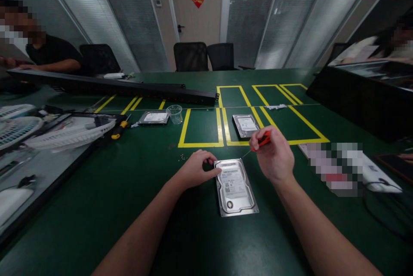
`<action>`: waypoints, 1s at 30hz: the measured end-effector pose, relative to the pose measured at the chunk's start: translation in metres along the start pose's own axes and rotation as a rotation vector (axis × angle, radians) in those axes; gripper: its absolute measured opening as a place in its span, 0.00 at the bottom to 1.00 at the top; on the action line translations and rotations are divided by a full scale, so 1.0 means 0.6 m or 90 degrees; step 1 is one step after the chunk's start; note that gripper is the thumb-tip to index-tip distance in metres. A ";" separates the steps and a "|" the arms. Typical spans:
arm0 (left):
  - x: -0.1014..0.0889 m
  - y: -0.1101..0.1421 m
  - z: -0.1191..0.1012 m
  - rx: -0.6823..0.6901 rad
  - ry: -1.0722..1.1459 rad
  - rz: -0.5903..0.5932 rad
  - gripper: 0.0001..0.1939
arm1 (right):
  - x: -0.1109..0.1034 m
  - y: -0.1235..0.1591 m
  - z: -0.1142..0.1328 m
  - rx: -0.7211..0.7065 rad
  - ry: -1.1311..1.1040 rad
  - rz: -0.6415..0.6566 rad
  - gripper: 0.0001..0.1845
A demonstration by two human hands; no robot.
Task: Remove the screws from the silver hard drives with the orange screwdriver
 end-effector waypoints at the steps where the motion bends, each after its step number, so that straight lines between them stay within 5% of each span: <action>1: 0.000 0.000 0.000 -0.001 0.001 0.000 0.13 | 0.000 0.000 -0.001 0.003 -0.001 0.001 0.17; 18: 0.001 0.000 0.004 -0.013 -0.003 0.000 0.13 | 0.018 -0.004 -0.004 0.000 0.050 0.044 0.10; 25: 0.000 0.000 0.002 0.000 0.002 -0.014 0.13 | 0.036 -0.006 -0.012 0.059 0.018 0.082 0.20; 30: -0.001 0.000 -0.001 0.000 -0.004 -0.008 0.13 | 0.032 -0.008 -0.014 0.069 0.028 0.066 0.17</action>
Point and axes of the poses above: each hand's wrist, its own y-axis away from the middle knuckle, its own x-axis out of the palm, z = x × y, the point moved 9 cm from there along -y, towards the middle knuckle, and after that the axes turned 7 degrees about -z, right-handed, at the moved point
